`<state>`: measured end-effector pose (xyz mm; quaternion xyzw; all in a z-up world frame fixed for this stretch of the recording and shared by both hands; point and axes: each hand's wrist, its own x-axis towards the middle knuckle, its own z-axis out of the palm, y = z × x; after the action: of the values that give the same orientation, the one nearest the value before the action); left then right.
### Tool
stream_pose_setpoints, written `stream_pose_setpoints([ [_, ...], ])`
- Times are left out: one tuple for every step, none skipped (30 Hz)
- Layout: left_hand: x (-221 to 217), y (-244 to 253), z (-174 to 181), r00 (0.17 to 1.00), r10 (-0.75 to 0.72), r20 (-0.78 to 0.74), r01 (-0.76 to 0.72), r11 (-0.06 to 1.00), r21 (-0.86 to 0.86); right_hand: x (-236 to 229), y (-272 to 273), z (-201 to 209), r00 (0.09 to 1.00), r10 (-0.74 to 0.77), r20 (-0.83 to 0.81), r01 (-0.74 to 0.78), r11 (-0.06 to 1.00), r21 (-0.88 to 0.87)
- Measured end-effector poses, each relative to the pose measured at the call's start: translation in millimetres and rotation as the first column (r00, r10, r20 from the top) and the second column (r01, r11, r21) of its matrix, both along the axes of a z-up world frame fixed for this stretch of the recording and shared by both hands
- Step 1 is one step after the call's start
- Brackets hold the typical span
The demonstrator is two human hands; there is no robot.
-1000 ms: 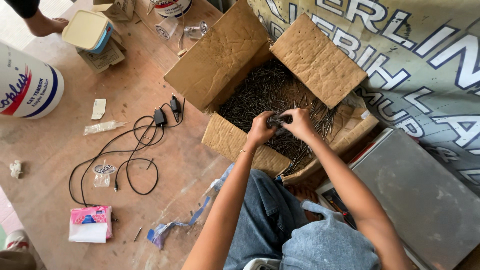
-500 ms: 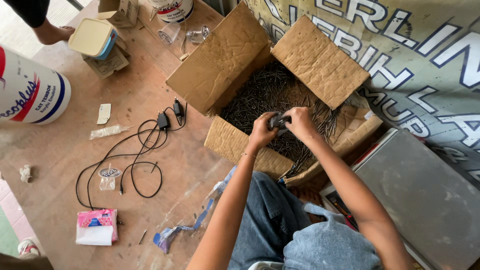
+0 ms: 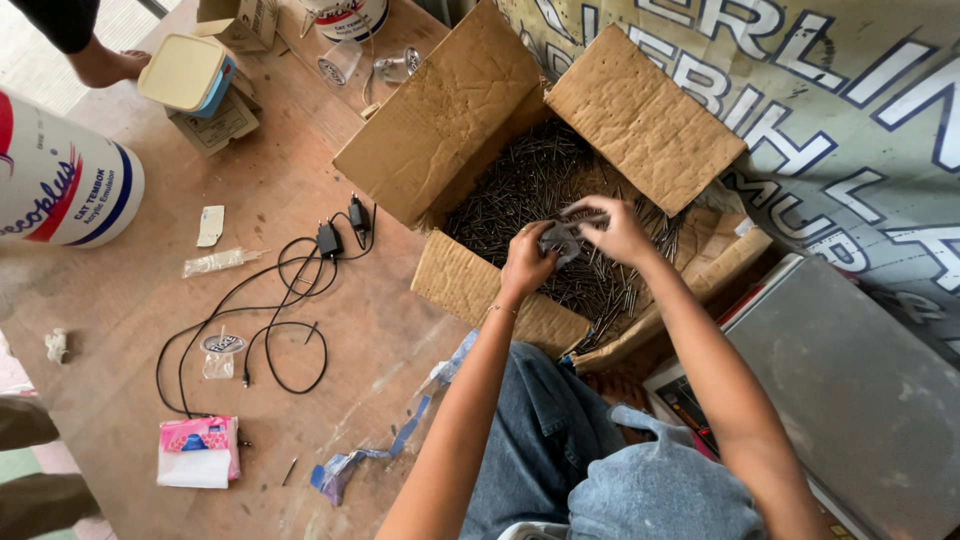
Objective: The person sits on the floor and packs nails from a large cardboard box into small plastic bags. They place the filled bags on a digital scale to weigh them, then use pink scissors to cut the bags open or closed. The person repeatedly scoops nails, weighs them, and handles the plastic bags.
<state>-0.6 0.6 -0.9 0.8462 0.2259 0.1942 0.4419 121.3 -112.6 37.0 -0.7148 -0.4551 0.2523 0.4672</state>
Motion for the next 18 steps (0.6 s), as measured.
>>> stream_pose_setpoints([
  [0,-1,2,1.0,0.001,-0.003,-0.001,1.0,0.0,-1,-3,-3,1.0,0.001,-0.003,-0.001,1.0,0.0],
  [0,-2,3,1.0,-0.004,0.018,0.004,1.0,-0.006,-1,-5,-5,0.996,-0.005,0.09,0.014,0.995,-0.102],
  [0,-2,5,0.999,-0.009,0.041,0.009,1.0,-0.009,-1,-7,-7,0.983,-0.001,0.185,0.038,0.979,-0.199],
  [1,-2,5,0.999,-0.009,0.039,0.009,1.0,-0.007,-3,-5,-21,0.983,-0.001,0.183,0.038,0.98,-0.196],
  [2,-3,6,0.999,0.024,0.023,-0.024,1.0,-0.005,-5,-3,-34,0.953,0.135,0.27,-0.015,0.914,-0.405],
  [3,-3,6,0.998,0.057,0.007,-0.057,0.998,-0.003,-6,-1,-48,0.904,0.282,0.322,-0.038,0.801,-0.597],
  [3,-4,4,0.998,0.056,0.005,-0.056,0.998,0.0,-14,-5,-60,0.905,0.281,0.32,-0.038,0.802,-0.596],
  [3,-5,2,0.996,0.085,-0.022,-0.085,0.996,0.006,-21,-9,-73,0.825,0.382,0.416,0.0,0.736,-0.677],
  [3,-6,0,0.992,0.115,-0.05,-0.115,0.993,0.014,-28,-12,-86,0.726,0.486,0.486,0.053,0.665,-0.745],
  [4,-5,0,0.992,0.115,-0.053,-0.115,0.993,0.017,-30,-11,-88,0.727,0.485,0.485,0.05,0.667,-0.743],
  [4,-6,0,0.983,0.143,-0.117,-0.138,0.989,0.047,-31,-10,-90,0.715,0.493,0.495,0.043,0.676,-0.736],
  [5,-6,0,0.969,0.171,-0.179,-0.159,0.984,0.079,-32,-10,-92,0.702,0.501,0.506,0.036,0.684,-0.728],
  [5,-7,0,0.968,0.172,-0.182,-0.159,0.984,0.081,-34,-11,-94,0.703,0.501,0.505,0.034,0.686,-0.727],
  [4,-7,0,0.953,0.185,-0.238,-0.173,0.982,0.073,-36,-12,-96,0.709,0.5,0.497,0.054,0.665,-0.745],
  [6,-8,0,0.936,0.198,-0.29,-0.187,0.98,0.064,-36,-14,-98,0.712,0.5,0.493,0.076,0.643,-0.762],
  [7,-6,-2,0.936,0.2,-0.288,-0.189,0.98,0.065,-34,-14,-105,0.711,0.5,0.494,0.076,0.644,-0.761],
  [8,-6,-4,0.926,0.169,-0.338,-0.15,0.985,0.08,-32,-15,-113,0.723,0.499,0.477,0.082,0.623,-0.778],
  [9,-6,-5,0.912,0.138,-0.387,-0.111,0.99,0.093,-30,-16,-120,0.735,0.498,0.46,0.088,0.602,-0.793],
])
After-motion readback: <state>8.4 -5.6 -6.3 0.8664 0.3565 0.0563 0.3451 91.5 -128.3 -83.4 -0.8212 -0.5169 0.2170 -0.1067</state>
